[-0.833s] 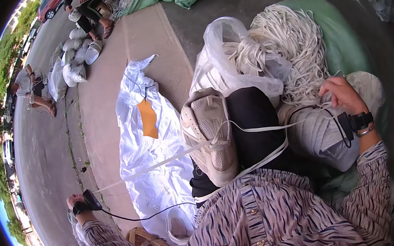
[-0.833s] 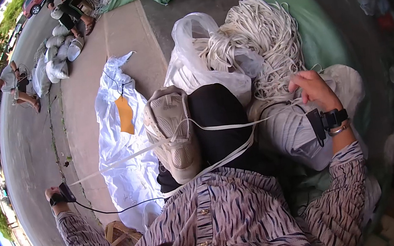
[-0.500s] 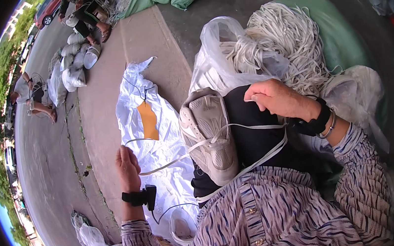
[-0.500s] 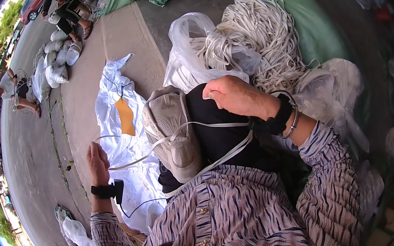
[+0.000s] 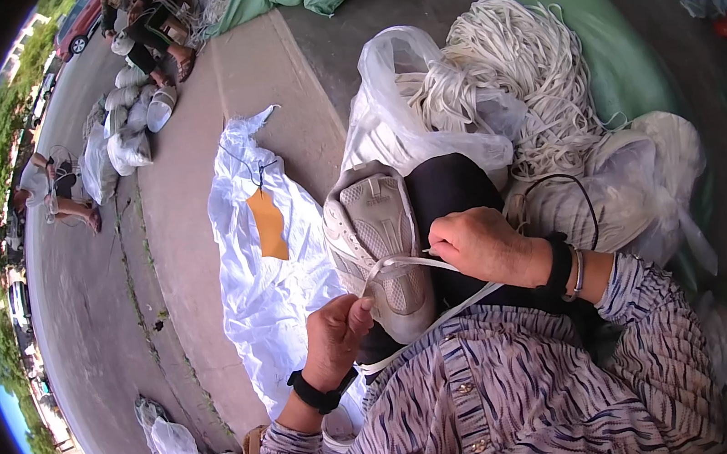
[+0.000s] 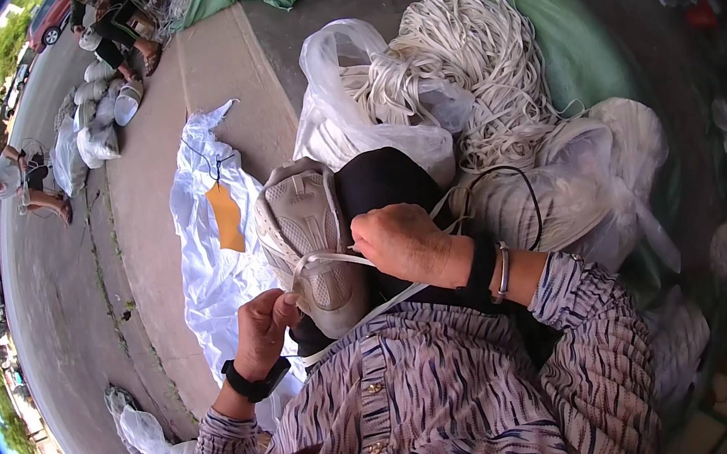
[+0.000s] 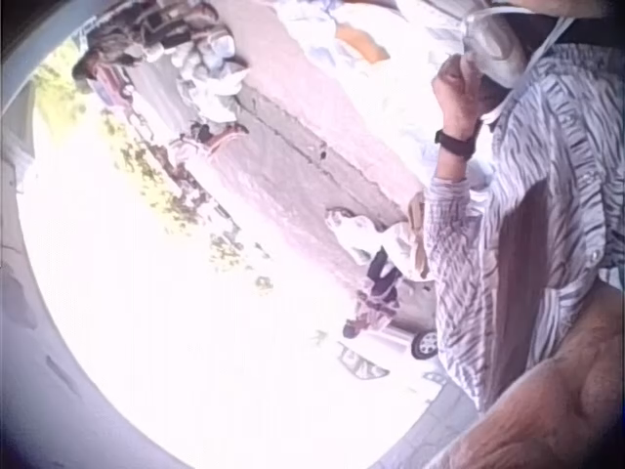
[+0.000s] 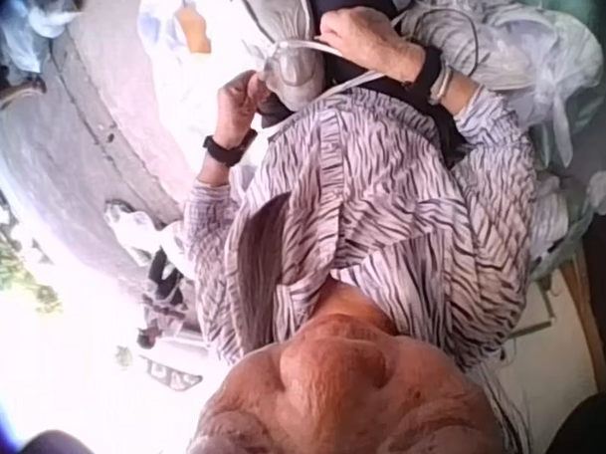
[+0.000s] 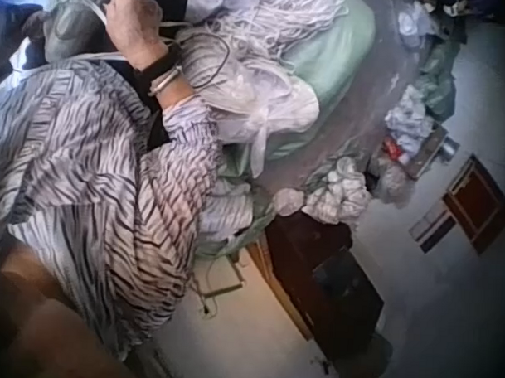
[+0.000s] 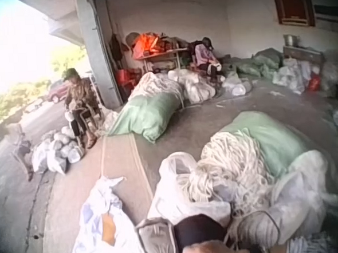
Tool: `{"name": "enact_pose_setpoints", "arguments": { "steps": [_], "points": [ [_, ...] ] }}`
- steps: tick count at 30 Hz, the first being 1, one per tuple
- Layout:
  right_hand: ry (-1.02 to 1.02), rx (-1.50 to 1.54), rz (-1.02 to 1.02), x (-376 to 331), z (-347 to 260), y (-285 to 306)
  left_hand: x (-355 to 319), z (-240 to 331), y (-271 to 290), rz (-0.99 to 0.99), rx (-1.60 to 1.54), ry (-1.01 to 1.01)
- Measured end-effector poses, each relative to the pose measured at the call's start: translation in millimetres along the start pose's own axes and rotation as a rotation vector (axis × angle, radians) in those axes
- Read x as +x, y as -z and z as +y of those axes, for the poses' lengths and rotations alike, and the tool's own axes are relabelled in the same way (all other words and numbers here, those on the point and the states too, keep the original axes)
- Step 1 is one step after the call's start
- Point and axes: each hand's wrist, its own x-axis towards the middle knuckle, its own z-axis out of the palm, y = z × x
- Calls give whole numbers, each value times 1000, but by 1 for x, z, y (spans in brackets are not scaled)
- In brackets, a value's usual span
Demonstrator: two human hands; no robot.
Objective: The recorder is lacing a white sneaker while sitting on a step.
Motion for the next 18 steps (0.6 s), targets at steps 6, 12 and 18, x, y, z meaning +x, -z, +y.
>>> {"name": "enact_pose_setpoints", "arguments": {
  "steps": [6,12,18],
  "points": [
    [-8,-95,-26,10,-4,-2,17,4,-3,395,-422,-276],
    [-5,-71,-29,14,-8,-4,8,-10,-24,128,-349,-41],
    [161,-134,-146,18,-11,0,-1,-8,-16,29,-259,-124]
  ]
}}
